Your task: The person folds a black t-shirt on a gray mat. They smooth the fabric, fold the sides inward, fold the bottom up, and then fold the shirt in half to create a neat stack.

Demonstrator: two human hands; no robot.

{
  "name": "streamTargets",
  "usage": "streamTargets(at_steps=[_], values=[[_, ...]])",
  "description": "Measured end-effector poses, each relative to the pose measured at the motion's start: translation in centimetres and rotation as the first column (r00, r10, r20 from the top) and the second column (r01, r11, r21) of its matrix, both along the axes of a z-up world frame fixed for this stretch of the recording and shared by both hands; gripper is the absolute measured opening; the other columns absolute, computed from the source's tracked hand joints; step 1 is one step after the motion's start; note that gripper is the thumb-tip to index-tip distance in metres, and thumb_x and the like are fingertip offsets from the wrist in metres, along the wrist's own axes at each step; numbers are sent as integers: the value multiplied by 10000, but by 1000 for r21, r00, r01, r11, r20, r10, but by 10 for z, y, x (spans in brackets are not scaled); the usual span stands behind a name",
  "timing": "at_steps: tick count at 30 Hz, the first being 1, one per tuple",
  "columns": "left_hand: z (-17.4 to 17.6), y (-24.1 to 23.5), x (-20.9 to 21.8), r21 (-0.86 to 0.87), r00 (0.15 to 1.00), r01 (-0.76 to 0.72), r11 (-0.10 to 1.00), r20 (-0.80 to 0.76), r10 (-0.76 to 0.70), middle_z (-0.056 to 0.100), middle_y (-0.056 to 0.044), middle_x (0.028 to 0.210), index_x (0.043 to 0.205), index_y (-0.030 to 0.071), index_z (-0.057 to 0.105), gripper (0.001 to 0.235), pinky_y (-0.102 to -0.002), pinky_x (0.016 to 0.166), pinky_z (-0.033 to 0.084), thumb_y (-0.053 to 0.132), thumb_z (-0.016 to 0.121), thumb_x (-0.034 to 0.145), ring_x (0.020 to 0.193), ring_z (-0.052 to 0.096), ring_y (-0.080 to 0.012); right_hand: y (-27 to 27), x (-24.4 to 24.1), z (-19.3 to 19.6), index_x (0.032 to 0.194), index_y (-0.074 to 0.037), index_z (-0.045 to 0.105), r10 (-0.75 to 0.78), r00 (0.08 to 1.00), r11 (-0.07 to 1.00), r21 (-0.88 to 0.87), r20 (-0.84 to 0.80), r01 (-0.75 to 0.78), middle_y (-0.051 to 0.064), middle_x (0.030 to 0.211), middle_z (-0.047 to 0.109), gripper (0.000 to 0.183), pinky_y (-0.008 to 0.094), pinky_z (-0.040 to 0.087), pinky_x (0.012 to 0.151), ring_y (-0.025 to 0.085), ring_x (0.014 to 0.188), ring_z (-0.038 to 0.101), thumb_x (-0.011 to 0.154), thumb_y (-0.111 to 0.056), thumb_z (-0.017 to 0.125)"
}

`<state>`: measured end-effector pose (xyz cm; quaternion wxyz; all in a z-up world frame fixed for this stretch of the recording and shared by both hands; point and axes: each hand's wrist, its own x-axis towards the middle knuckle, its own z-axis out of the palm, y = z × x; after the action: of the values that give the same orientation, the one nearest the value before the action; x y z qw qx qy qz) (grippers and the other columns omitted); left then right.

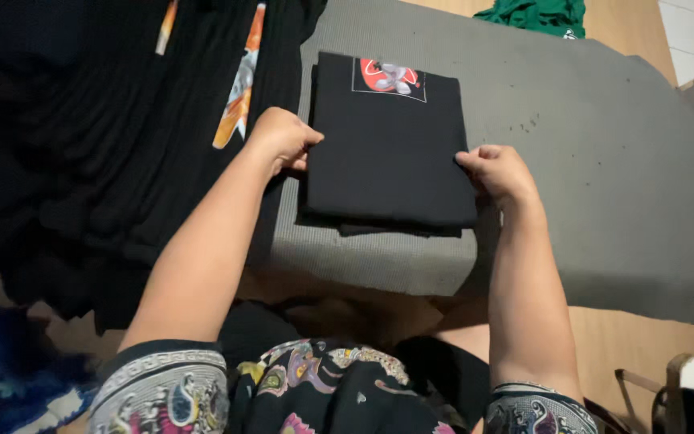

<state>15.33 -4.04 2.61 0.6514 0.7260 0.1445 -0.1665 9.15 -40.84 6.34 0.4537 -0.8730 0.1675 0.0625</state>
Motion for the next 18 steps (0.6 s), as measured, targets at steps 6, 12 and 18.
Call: streamTargets(at_steps=[6, 12, 18], values=[[11, -3, 41, 877, 799, 313, 365, -35, -600, 751, -202, 1188, 1096, -53, 760, 558, -508, 1079, 468, 430, 486, 1041, 1194, 667, -378, -10, 72, -33, 830, -196, 674, -2, 996, 993, -121, 87, 12, -19, 637, 561, 278, 337, 422, 514, 147, 580, 518, 1041, -377, 678], [27, 2, 63, 815, 929, 6, 579, 210, -305, 753, -217, 935, 987, 24, 778, 409, -586, 740, 606, 379, 719, 792, 944, 735, -457, -18, 78, -8, 1184, -116, 739, 117, 987, 859, -511, 114, -43, 152, 1036, 754, 337, 519, 547, 784, 391, 1030, 714, 1017, -408, 719], [66, -62, 28, 892, 752, 152, 427, 176, -635, 309, -151, 1685, 1567, 119, 450, 736, -611, 1240, 146, 598, 501, 1010, 1568, 198, -393, 97, 71, 50, 1646, -113, 306, 445, 891, 671, -626, -90, -398, 207, 1710, 222, 644, 576, 142, 1260, 376, 1587, 169, 1114, -456, 426]])
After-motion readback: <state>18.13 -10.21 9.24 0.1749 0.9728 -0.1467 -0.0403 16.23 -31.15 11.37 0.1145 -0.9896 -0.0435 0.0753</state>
